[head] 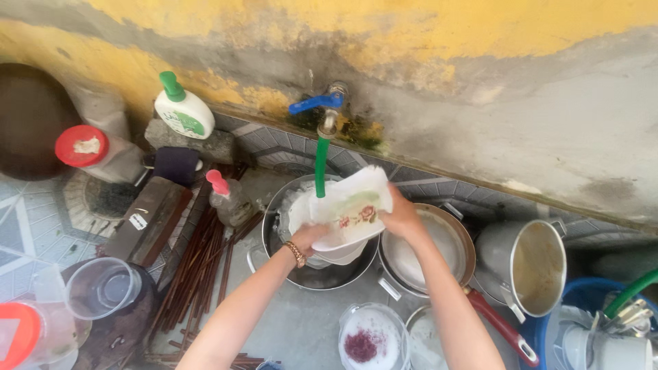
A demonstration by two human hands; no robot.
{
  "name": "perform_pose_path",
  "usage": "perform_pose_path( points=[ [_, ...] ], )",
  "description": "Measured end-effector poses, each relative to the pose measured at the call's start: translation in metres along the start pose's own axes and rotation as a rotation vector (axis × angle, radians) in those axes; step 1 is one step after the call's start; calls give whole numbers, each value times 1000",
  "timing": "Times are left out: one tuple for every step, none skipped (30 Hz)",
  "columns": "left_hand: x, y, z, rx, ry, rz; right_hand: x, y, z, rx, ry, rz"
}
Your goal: The person scrubs plates and a plastic container with a sponge at an outdoor sink, rinses each item under a running tap into a pot of water, and stacks the cleaned plates in a red plastic basket. They then scrub a bundle of chopsticks with the sponge.
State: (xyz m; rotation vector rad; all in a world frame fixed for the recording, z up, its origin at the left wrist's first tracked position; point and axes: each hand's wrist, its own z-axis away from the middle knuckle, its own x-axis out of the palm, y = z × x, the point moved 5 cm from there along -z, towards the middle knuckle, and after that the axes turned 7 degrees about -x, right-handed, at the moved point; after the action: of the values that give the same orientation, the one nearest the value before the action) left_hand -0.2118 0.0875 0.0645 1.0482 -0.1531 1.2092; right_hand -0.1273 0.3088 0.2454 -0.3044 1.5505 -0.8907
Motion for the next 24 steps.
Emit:
perform_pose_path(
  points=[
    [-9, 7, 8, -34, 139, -197, 9, 14, -2, 132, -17, -147],
    [-21, 20, 21, -72, 280, -392, 24, 26, 1, 265, -37, -294],
    [-33, 36, 38, -113, 426, -587, 42, 38, 9, 400, -62, -442],
    [-38, 55, 54, -100, 444, -656, 66, 36, 16, 323, -134, -532],
    [-42, 76, 69, -88, 462, -730, 87, 31, 19, 244, -203, -626],
    [-45, 100, 86, -64, 553, -1083, 106, 31, 20, 316, -219, -716],
    [-44, 119, 101, -47, 635, -1435, 130, 27, 24, 395, -236, -802],
    [-42, 133, 114, 33, 723, -1498, 151, 21, 28, 480, -255, -883],
    [-38, 144, 125, 115, 807, -1556, 163, 14, 24, 467, -233, -915],
    [-33, 152, 133, 200, 888, -1613, 171, 6, 14, 455, -211, -945],
    [-32, 155, 135, 228, 921, -1599, 170, -5, 6, 438, -185, -975],
    [-30, 154, 134, 263, 956, -1583, 160, -11, -4, 355, -107, -858],
    [-31, 152, 132, 299, 994, -1567, 149, -16, -15, 269, -31, -741],
    [-35, 147, 126, 290, 990, -1512, 136, -17, -23, 183, 46, -625],
    [-40, 140, 119, 283, 984, -1456, 118, -18, -25, 114, 109, -582],
    [-46, 134, 109, 279, 974, -1396, 95, -21, -23, 43, 174, -533],
    [-48, 126, 96, 251, 916, -1366, 77, -28, -21, -16, 213, -488],
    [-47, 115, 82, 221, 855, -1333, 57, -34, -16, -72, 249, -439],
    [-43, 102, 68, 190, 793, -1299, 36, -42, -9, -128, 283, -390],
    [-29, 90, 52, 249, 703, -1279, 20, -49, -3, -146, 278, -350],
    [-16, 81, 39, 307, 621, -1259, 7, -58, 2, -168, 270, -316],
    [-8, 66, 24, 133, 541, -1180, -3, -66, 5, -192, 258, -287],
    [3, 49, 11, -39, 466, -1090, -16, -71, 8, -229, 272, -195],
    [22, 45, 2, 28, 454, -1421, -24, -74, 7, -269, 277, -108]
  ],
)
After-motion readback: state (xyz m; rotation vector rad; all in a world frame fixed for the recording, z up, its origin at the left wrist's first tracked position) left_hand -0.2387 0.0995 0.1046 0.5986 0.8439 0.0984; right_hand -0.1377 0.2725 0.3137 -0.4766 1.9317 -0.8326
